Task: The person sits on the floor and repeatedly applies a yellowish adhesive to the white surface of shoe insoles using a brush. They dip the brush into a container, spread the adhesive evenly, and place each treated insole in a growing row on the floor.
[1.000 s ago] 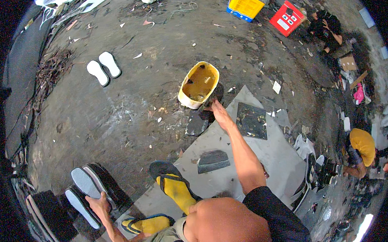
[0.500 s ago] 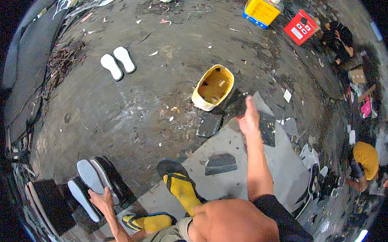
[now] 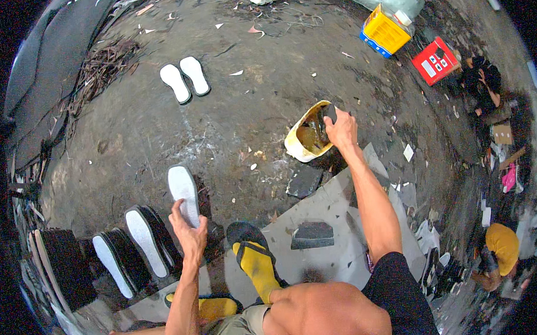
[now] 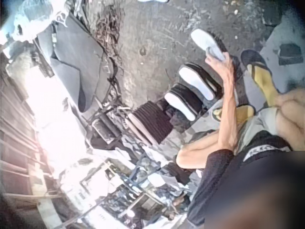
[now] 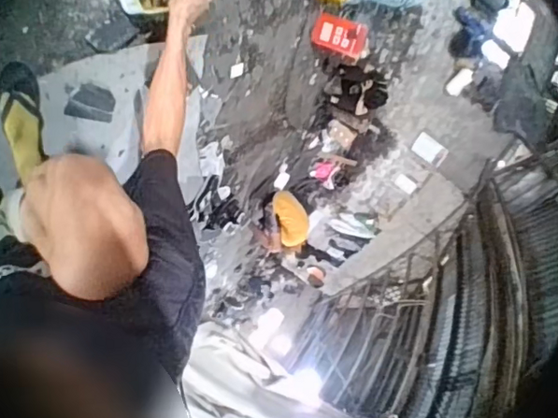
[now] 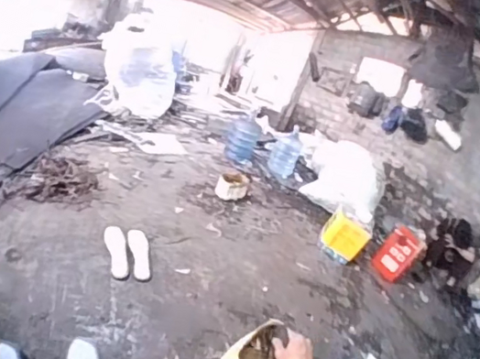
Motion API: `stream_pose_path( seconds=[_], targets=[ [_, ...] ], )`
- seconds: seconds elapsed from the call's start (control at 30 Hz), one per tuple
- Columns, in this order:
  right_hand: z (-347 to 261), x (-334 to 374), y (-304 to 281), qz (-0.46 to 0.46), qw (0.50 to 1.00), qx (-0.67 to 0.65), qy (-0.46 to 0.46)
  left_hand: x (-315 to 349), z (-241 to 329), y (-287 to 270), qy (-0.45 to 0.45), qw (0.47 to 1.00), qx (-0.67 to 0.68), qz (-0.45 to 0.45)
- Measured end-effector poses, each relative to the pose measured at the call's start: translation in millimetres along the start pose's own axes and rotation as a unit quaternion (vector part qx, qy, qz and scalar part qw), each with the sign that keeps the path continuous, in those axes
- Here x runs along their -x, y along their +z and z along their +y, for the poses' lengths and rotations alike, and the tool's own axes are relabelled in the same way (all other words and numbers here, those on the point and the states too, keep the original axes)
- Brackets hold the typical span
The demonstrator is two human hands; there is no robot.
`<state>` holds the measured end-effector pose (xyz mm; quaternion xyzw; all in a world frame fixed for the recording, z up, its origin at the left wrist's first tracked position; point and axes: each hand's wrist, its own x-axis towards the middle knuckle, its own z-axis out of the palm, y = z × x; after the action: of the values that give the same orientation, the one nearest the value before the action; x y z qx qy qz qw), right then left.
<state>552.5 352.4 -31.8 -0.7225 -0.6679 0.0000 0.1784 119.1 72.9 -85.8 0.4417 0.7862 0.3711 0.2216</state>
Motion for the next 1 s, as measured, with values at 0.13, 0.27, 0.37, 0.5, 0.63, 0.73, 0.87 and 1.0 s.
stream_pose_path(
  seconds=[0.13, 0.27, 0.37, 0.5, 0.63, 0.73, 0.87, 1.0],
  targets=[
    [-11.0, 3.0, 26.1, 0.054, 0.998, 0.0, 0.025, 0.9, -21.0, 21.2, -0.005, 0.999, -0.038, -0.021],
    [-2.0, -2.4, 4.8, 0.081, 0.995, 0.006, 0.056, 18.6, -27.5, 12.4, 0.031, 0.991, -0.131, -0.002],
    [6.9, 22.4, -31.0, 0.16, 0.93, -0.293, 0.153, 38.2, -28.5, 0.7, 0.006, 0.989, -0.141, -0.042],
    [-42.7, 109.7, -59.6, -0.149, 0.875, -0.361, 0.288, 50.2, -31.6, 3.4, -0.03, 0.993, -0.1, -0.045],
    [-140.2, 141.6, -118.3, -0.246, 0.836, -0.481, 0.095, 54.4, -33.6, 10.6, 0.017, 0.997, -0.072, -0.011],
    [-233.3, 125.8, -100.2, -0.2, 0.804, -0.559, 0.04, 55.7, -30.8, 13.0, 0.015, 0.997, -0.07, -0.043],
    [-313.7, 143.6, 18.4, -0.249, 0.879, -0.407, -0.019, 55.4, -27.9, 15.0, -0.005, 0.995, -0.071, -0.072],
    [-311.0, 166.9, 102.5, -0.255, 0.937, -0.228, -0.072, 53.6, -27.7, 16.3, -0.015, 0.992, -0.089, -0.085]
  ],
)
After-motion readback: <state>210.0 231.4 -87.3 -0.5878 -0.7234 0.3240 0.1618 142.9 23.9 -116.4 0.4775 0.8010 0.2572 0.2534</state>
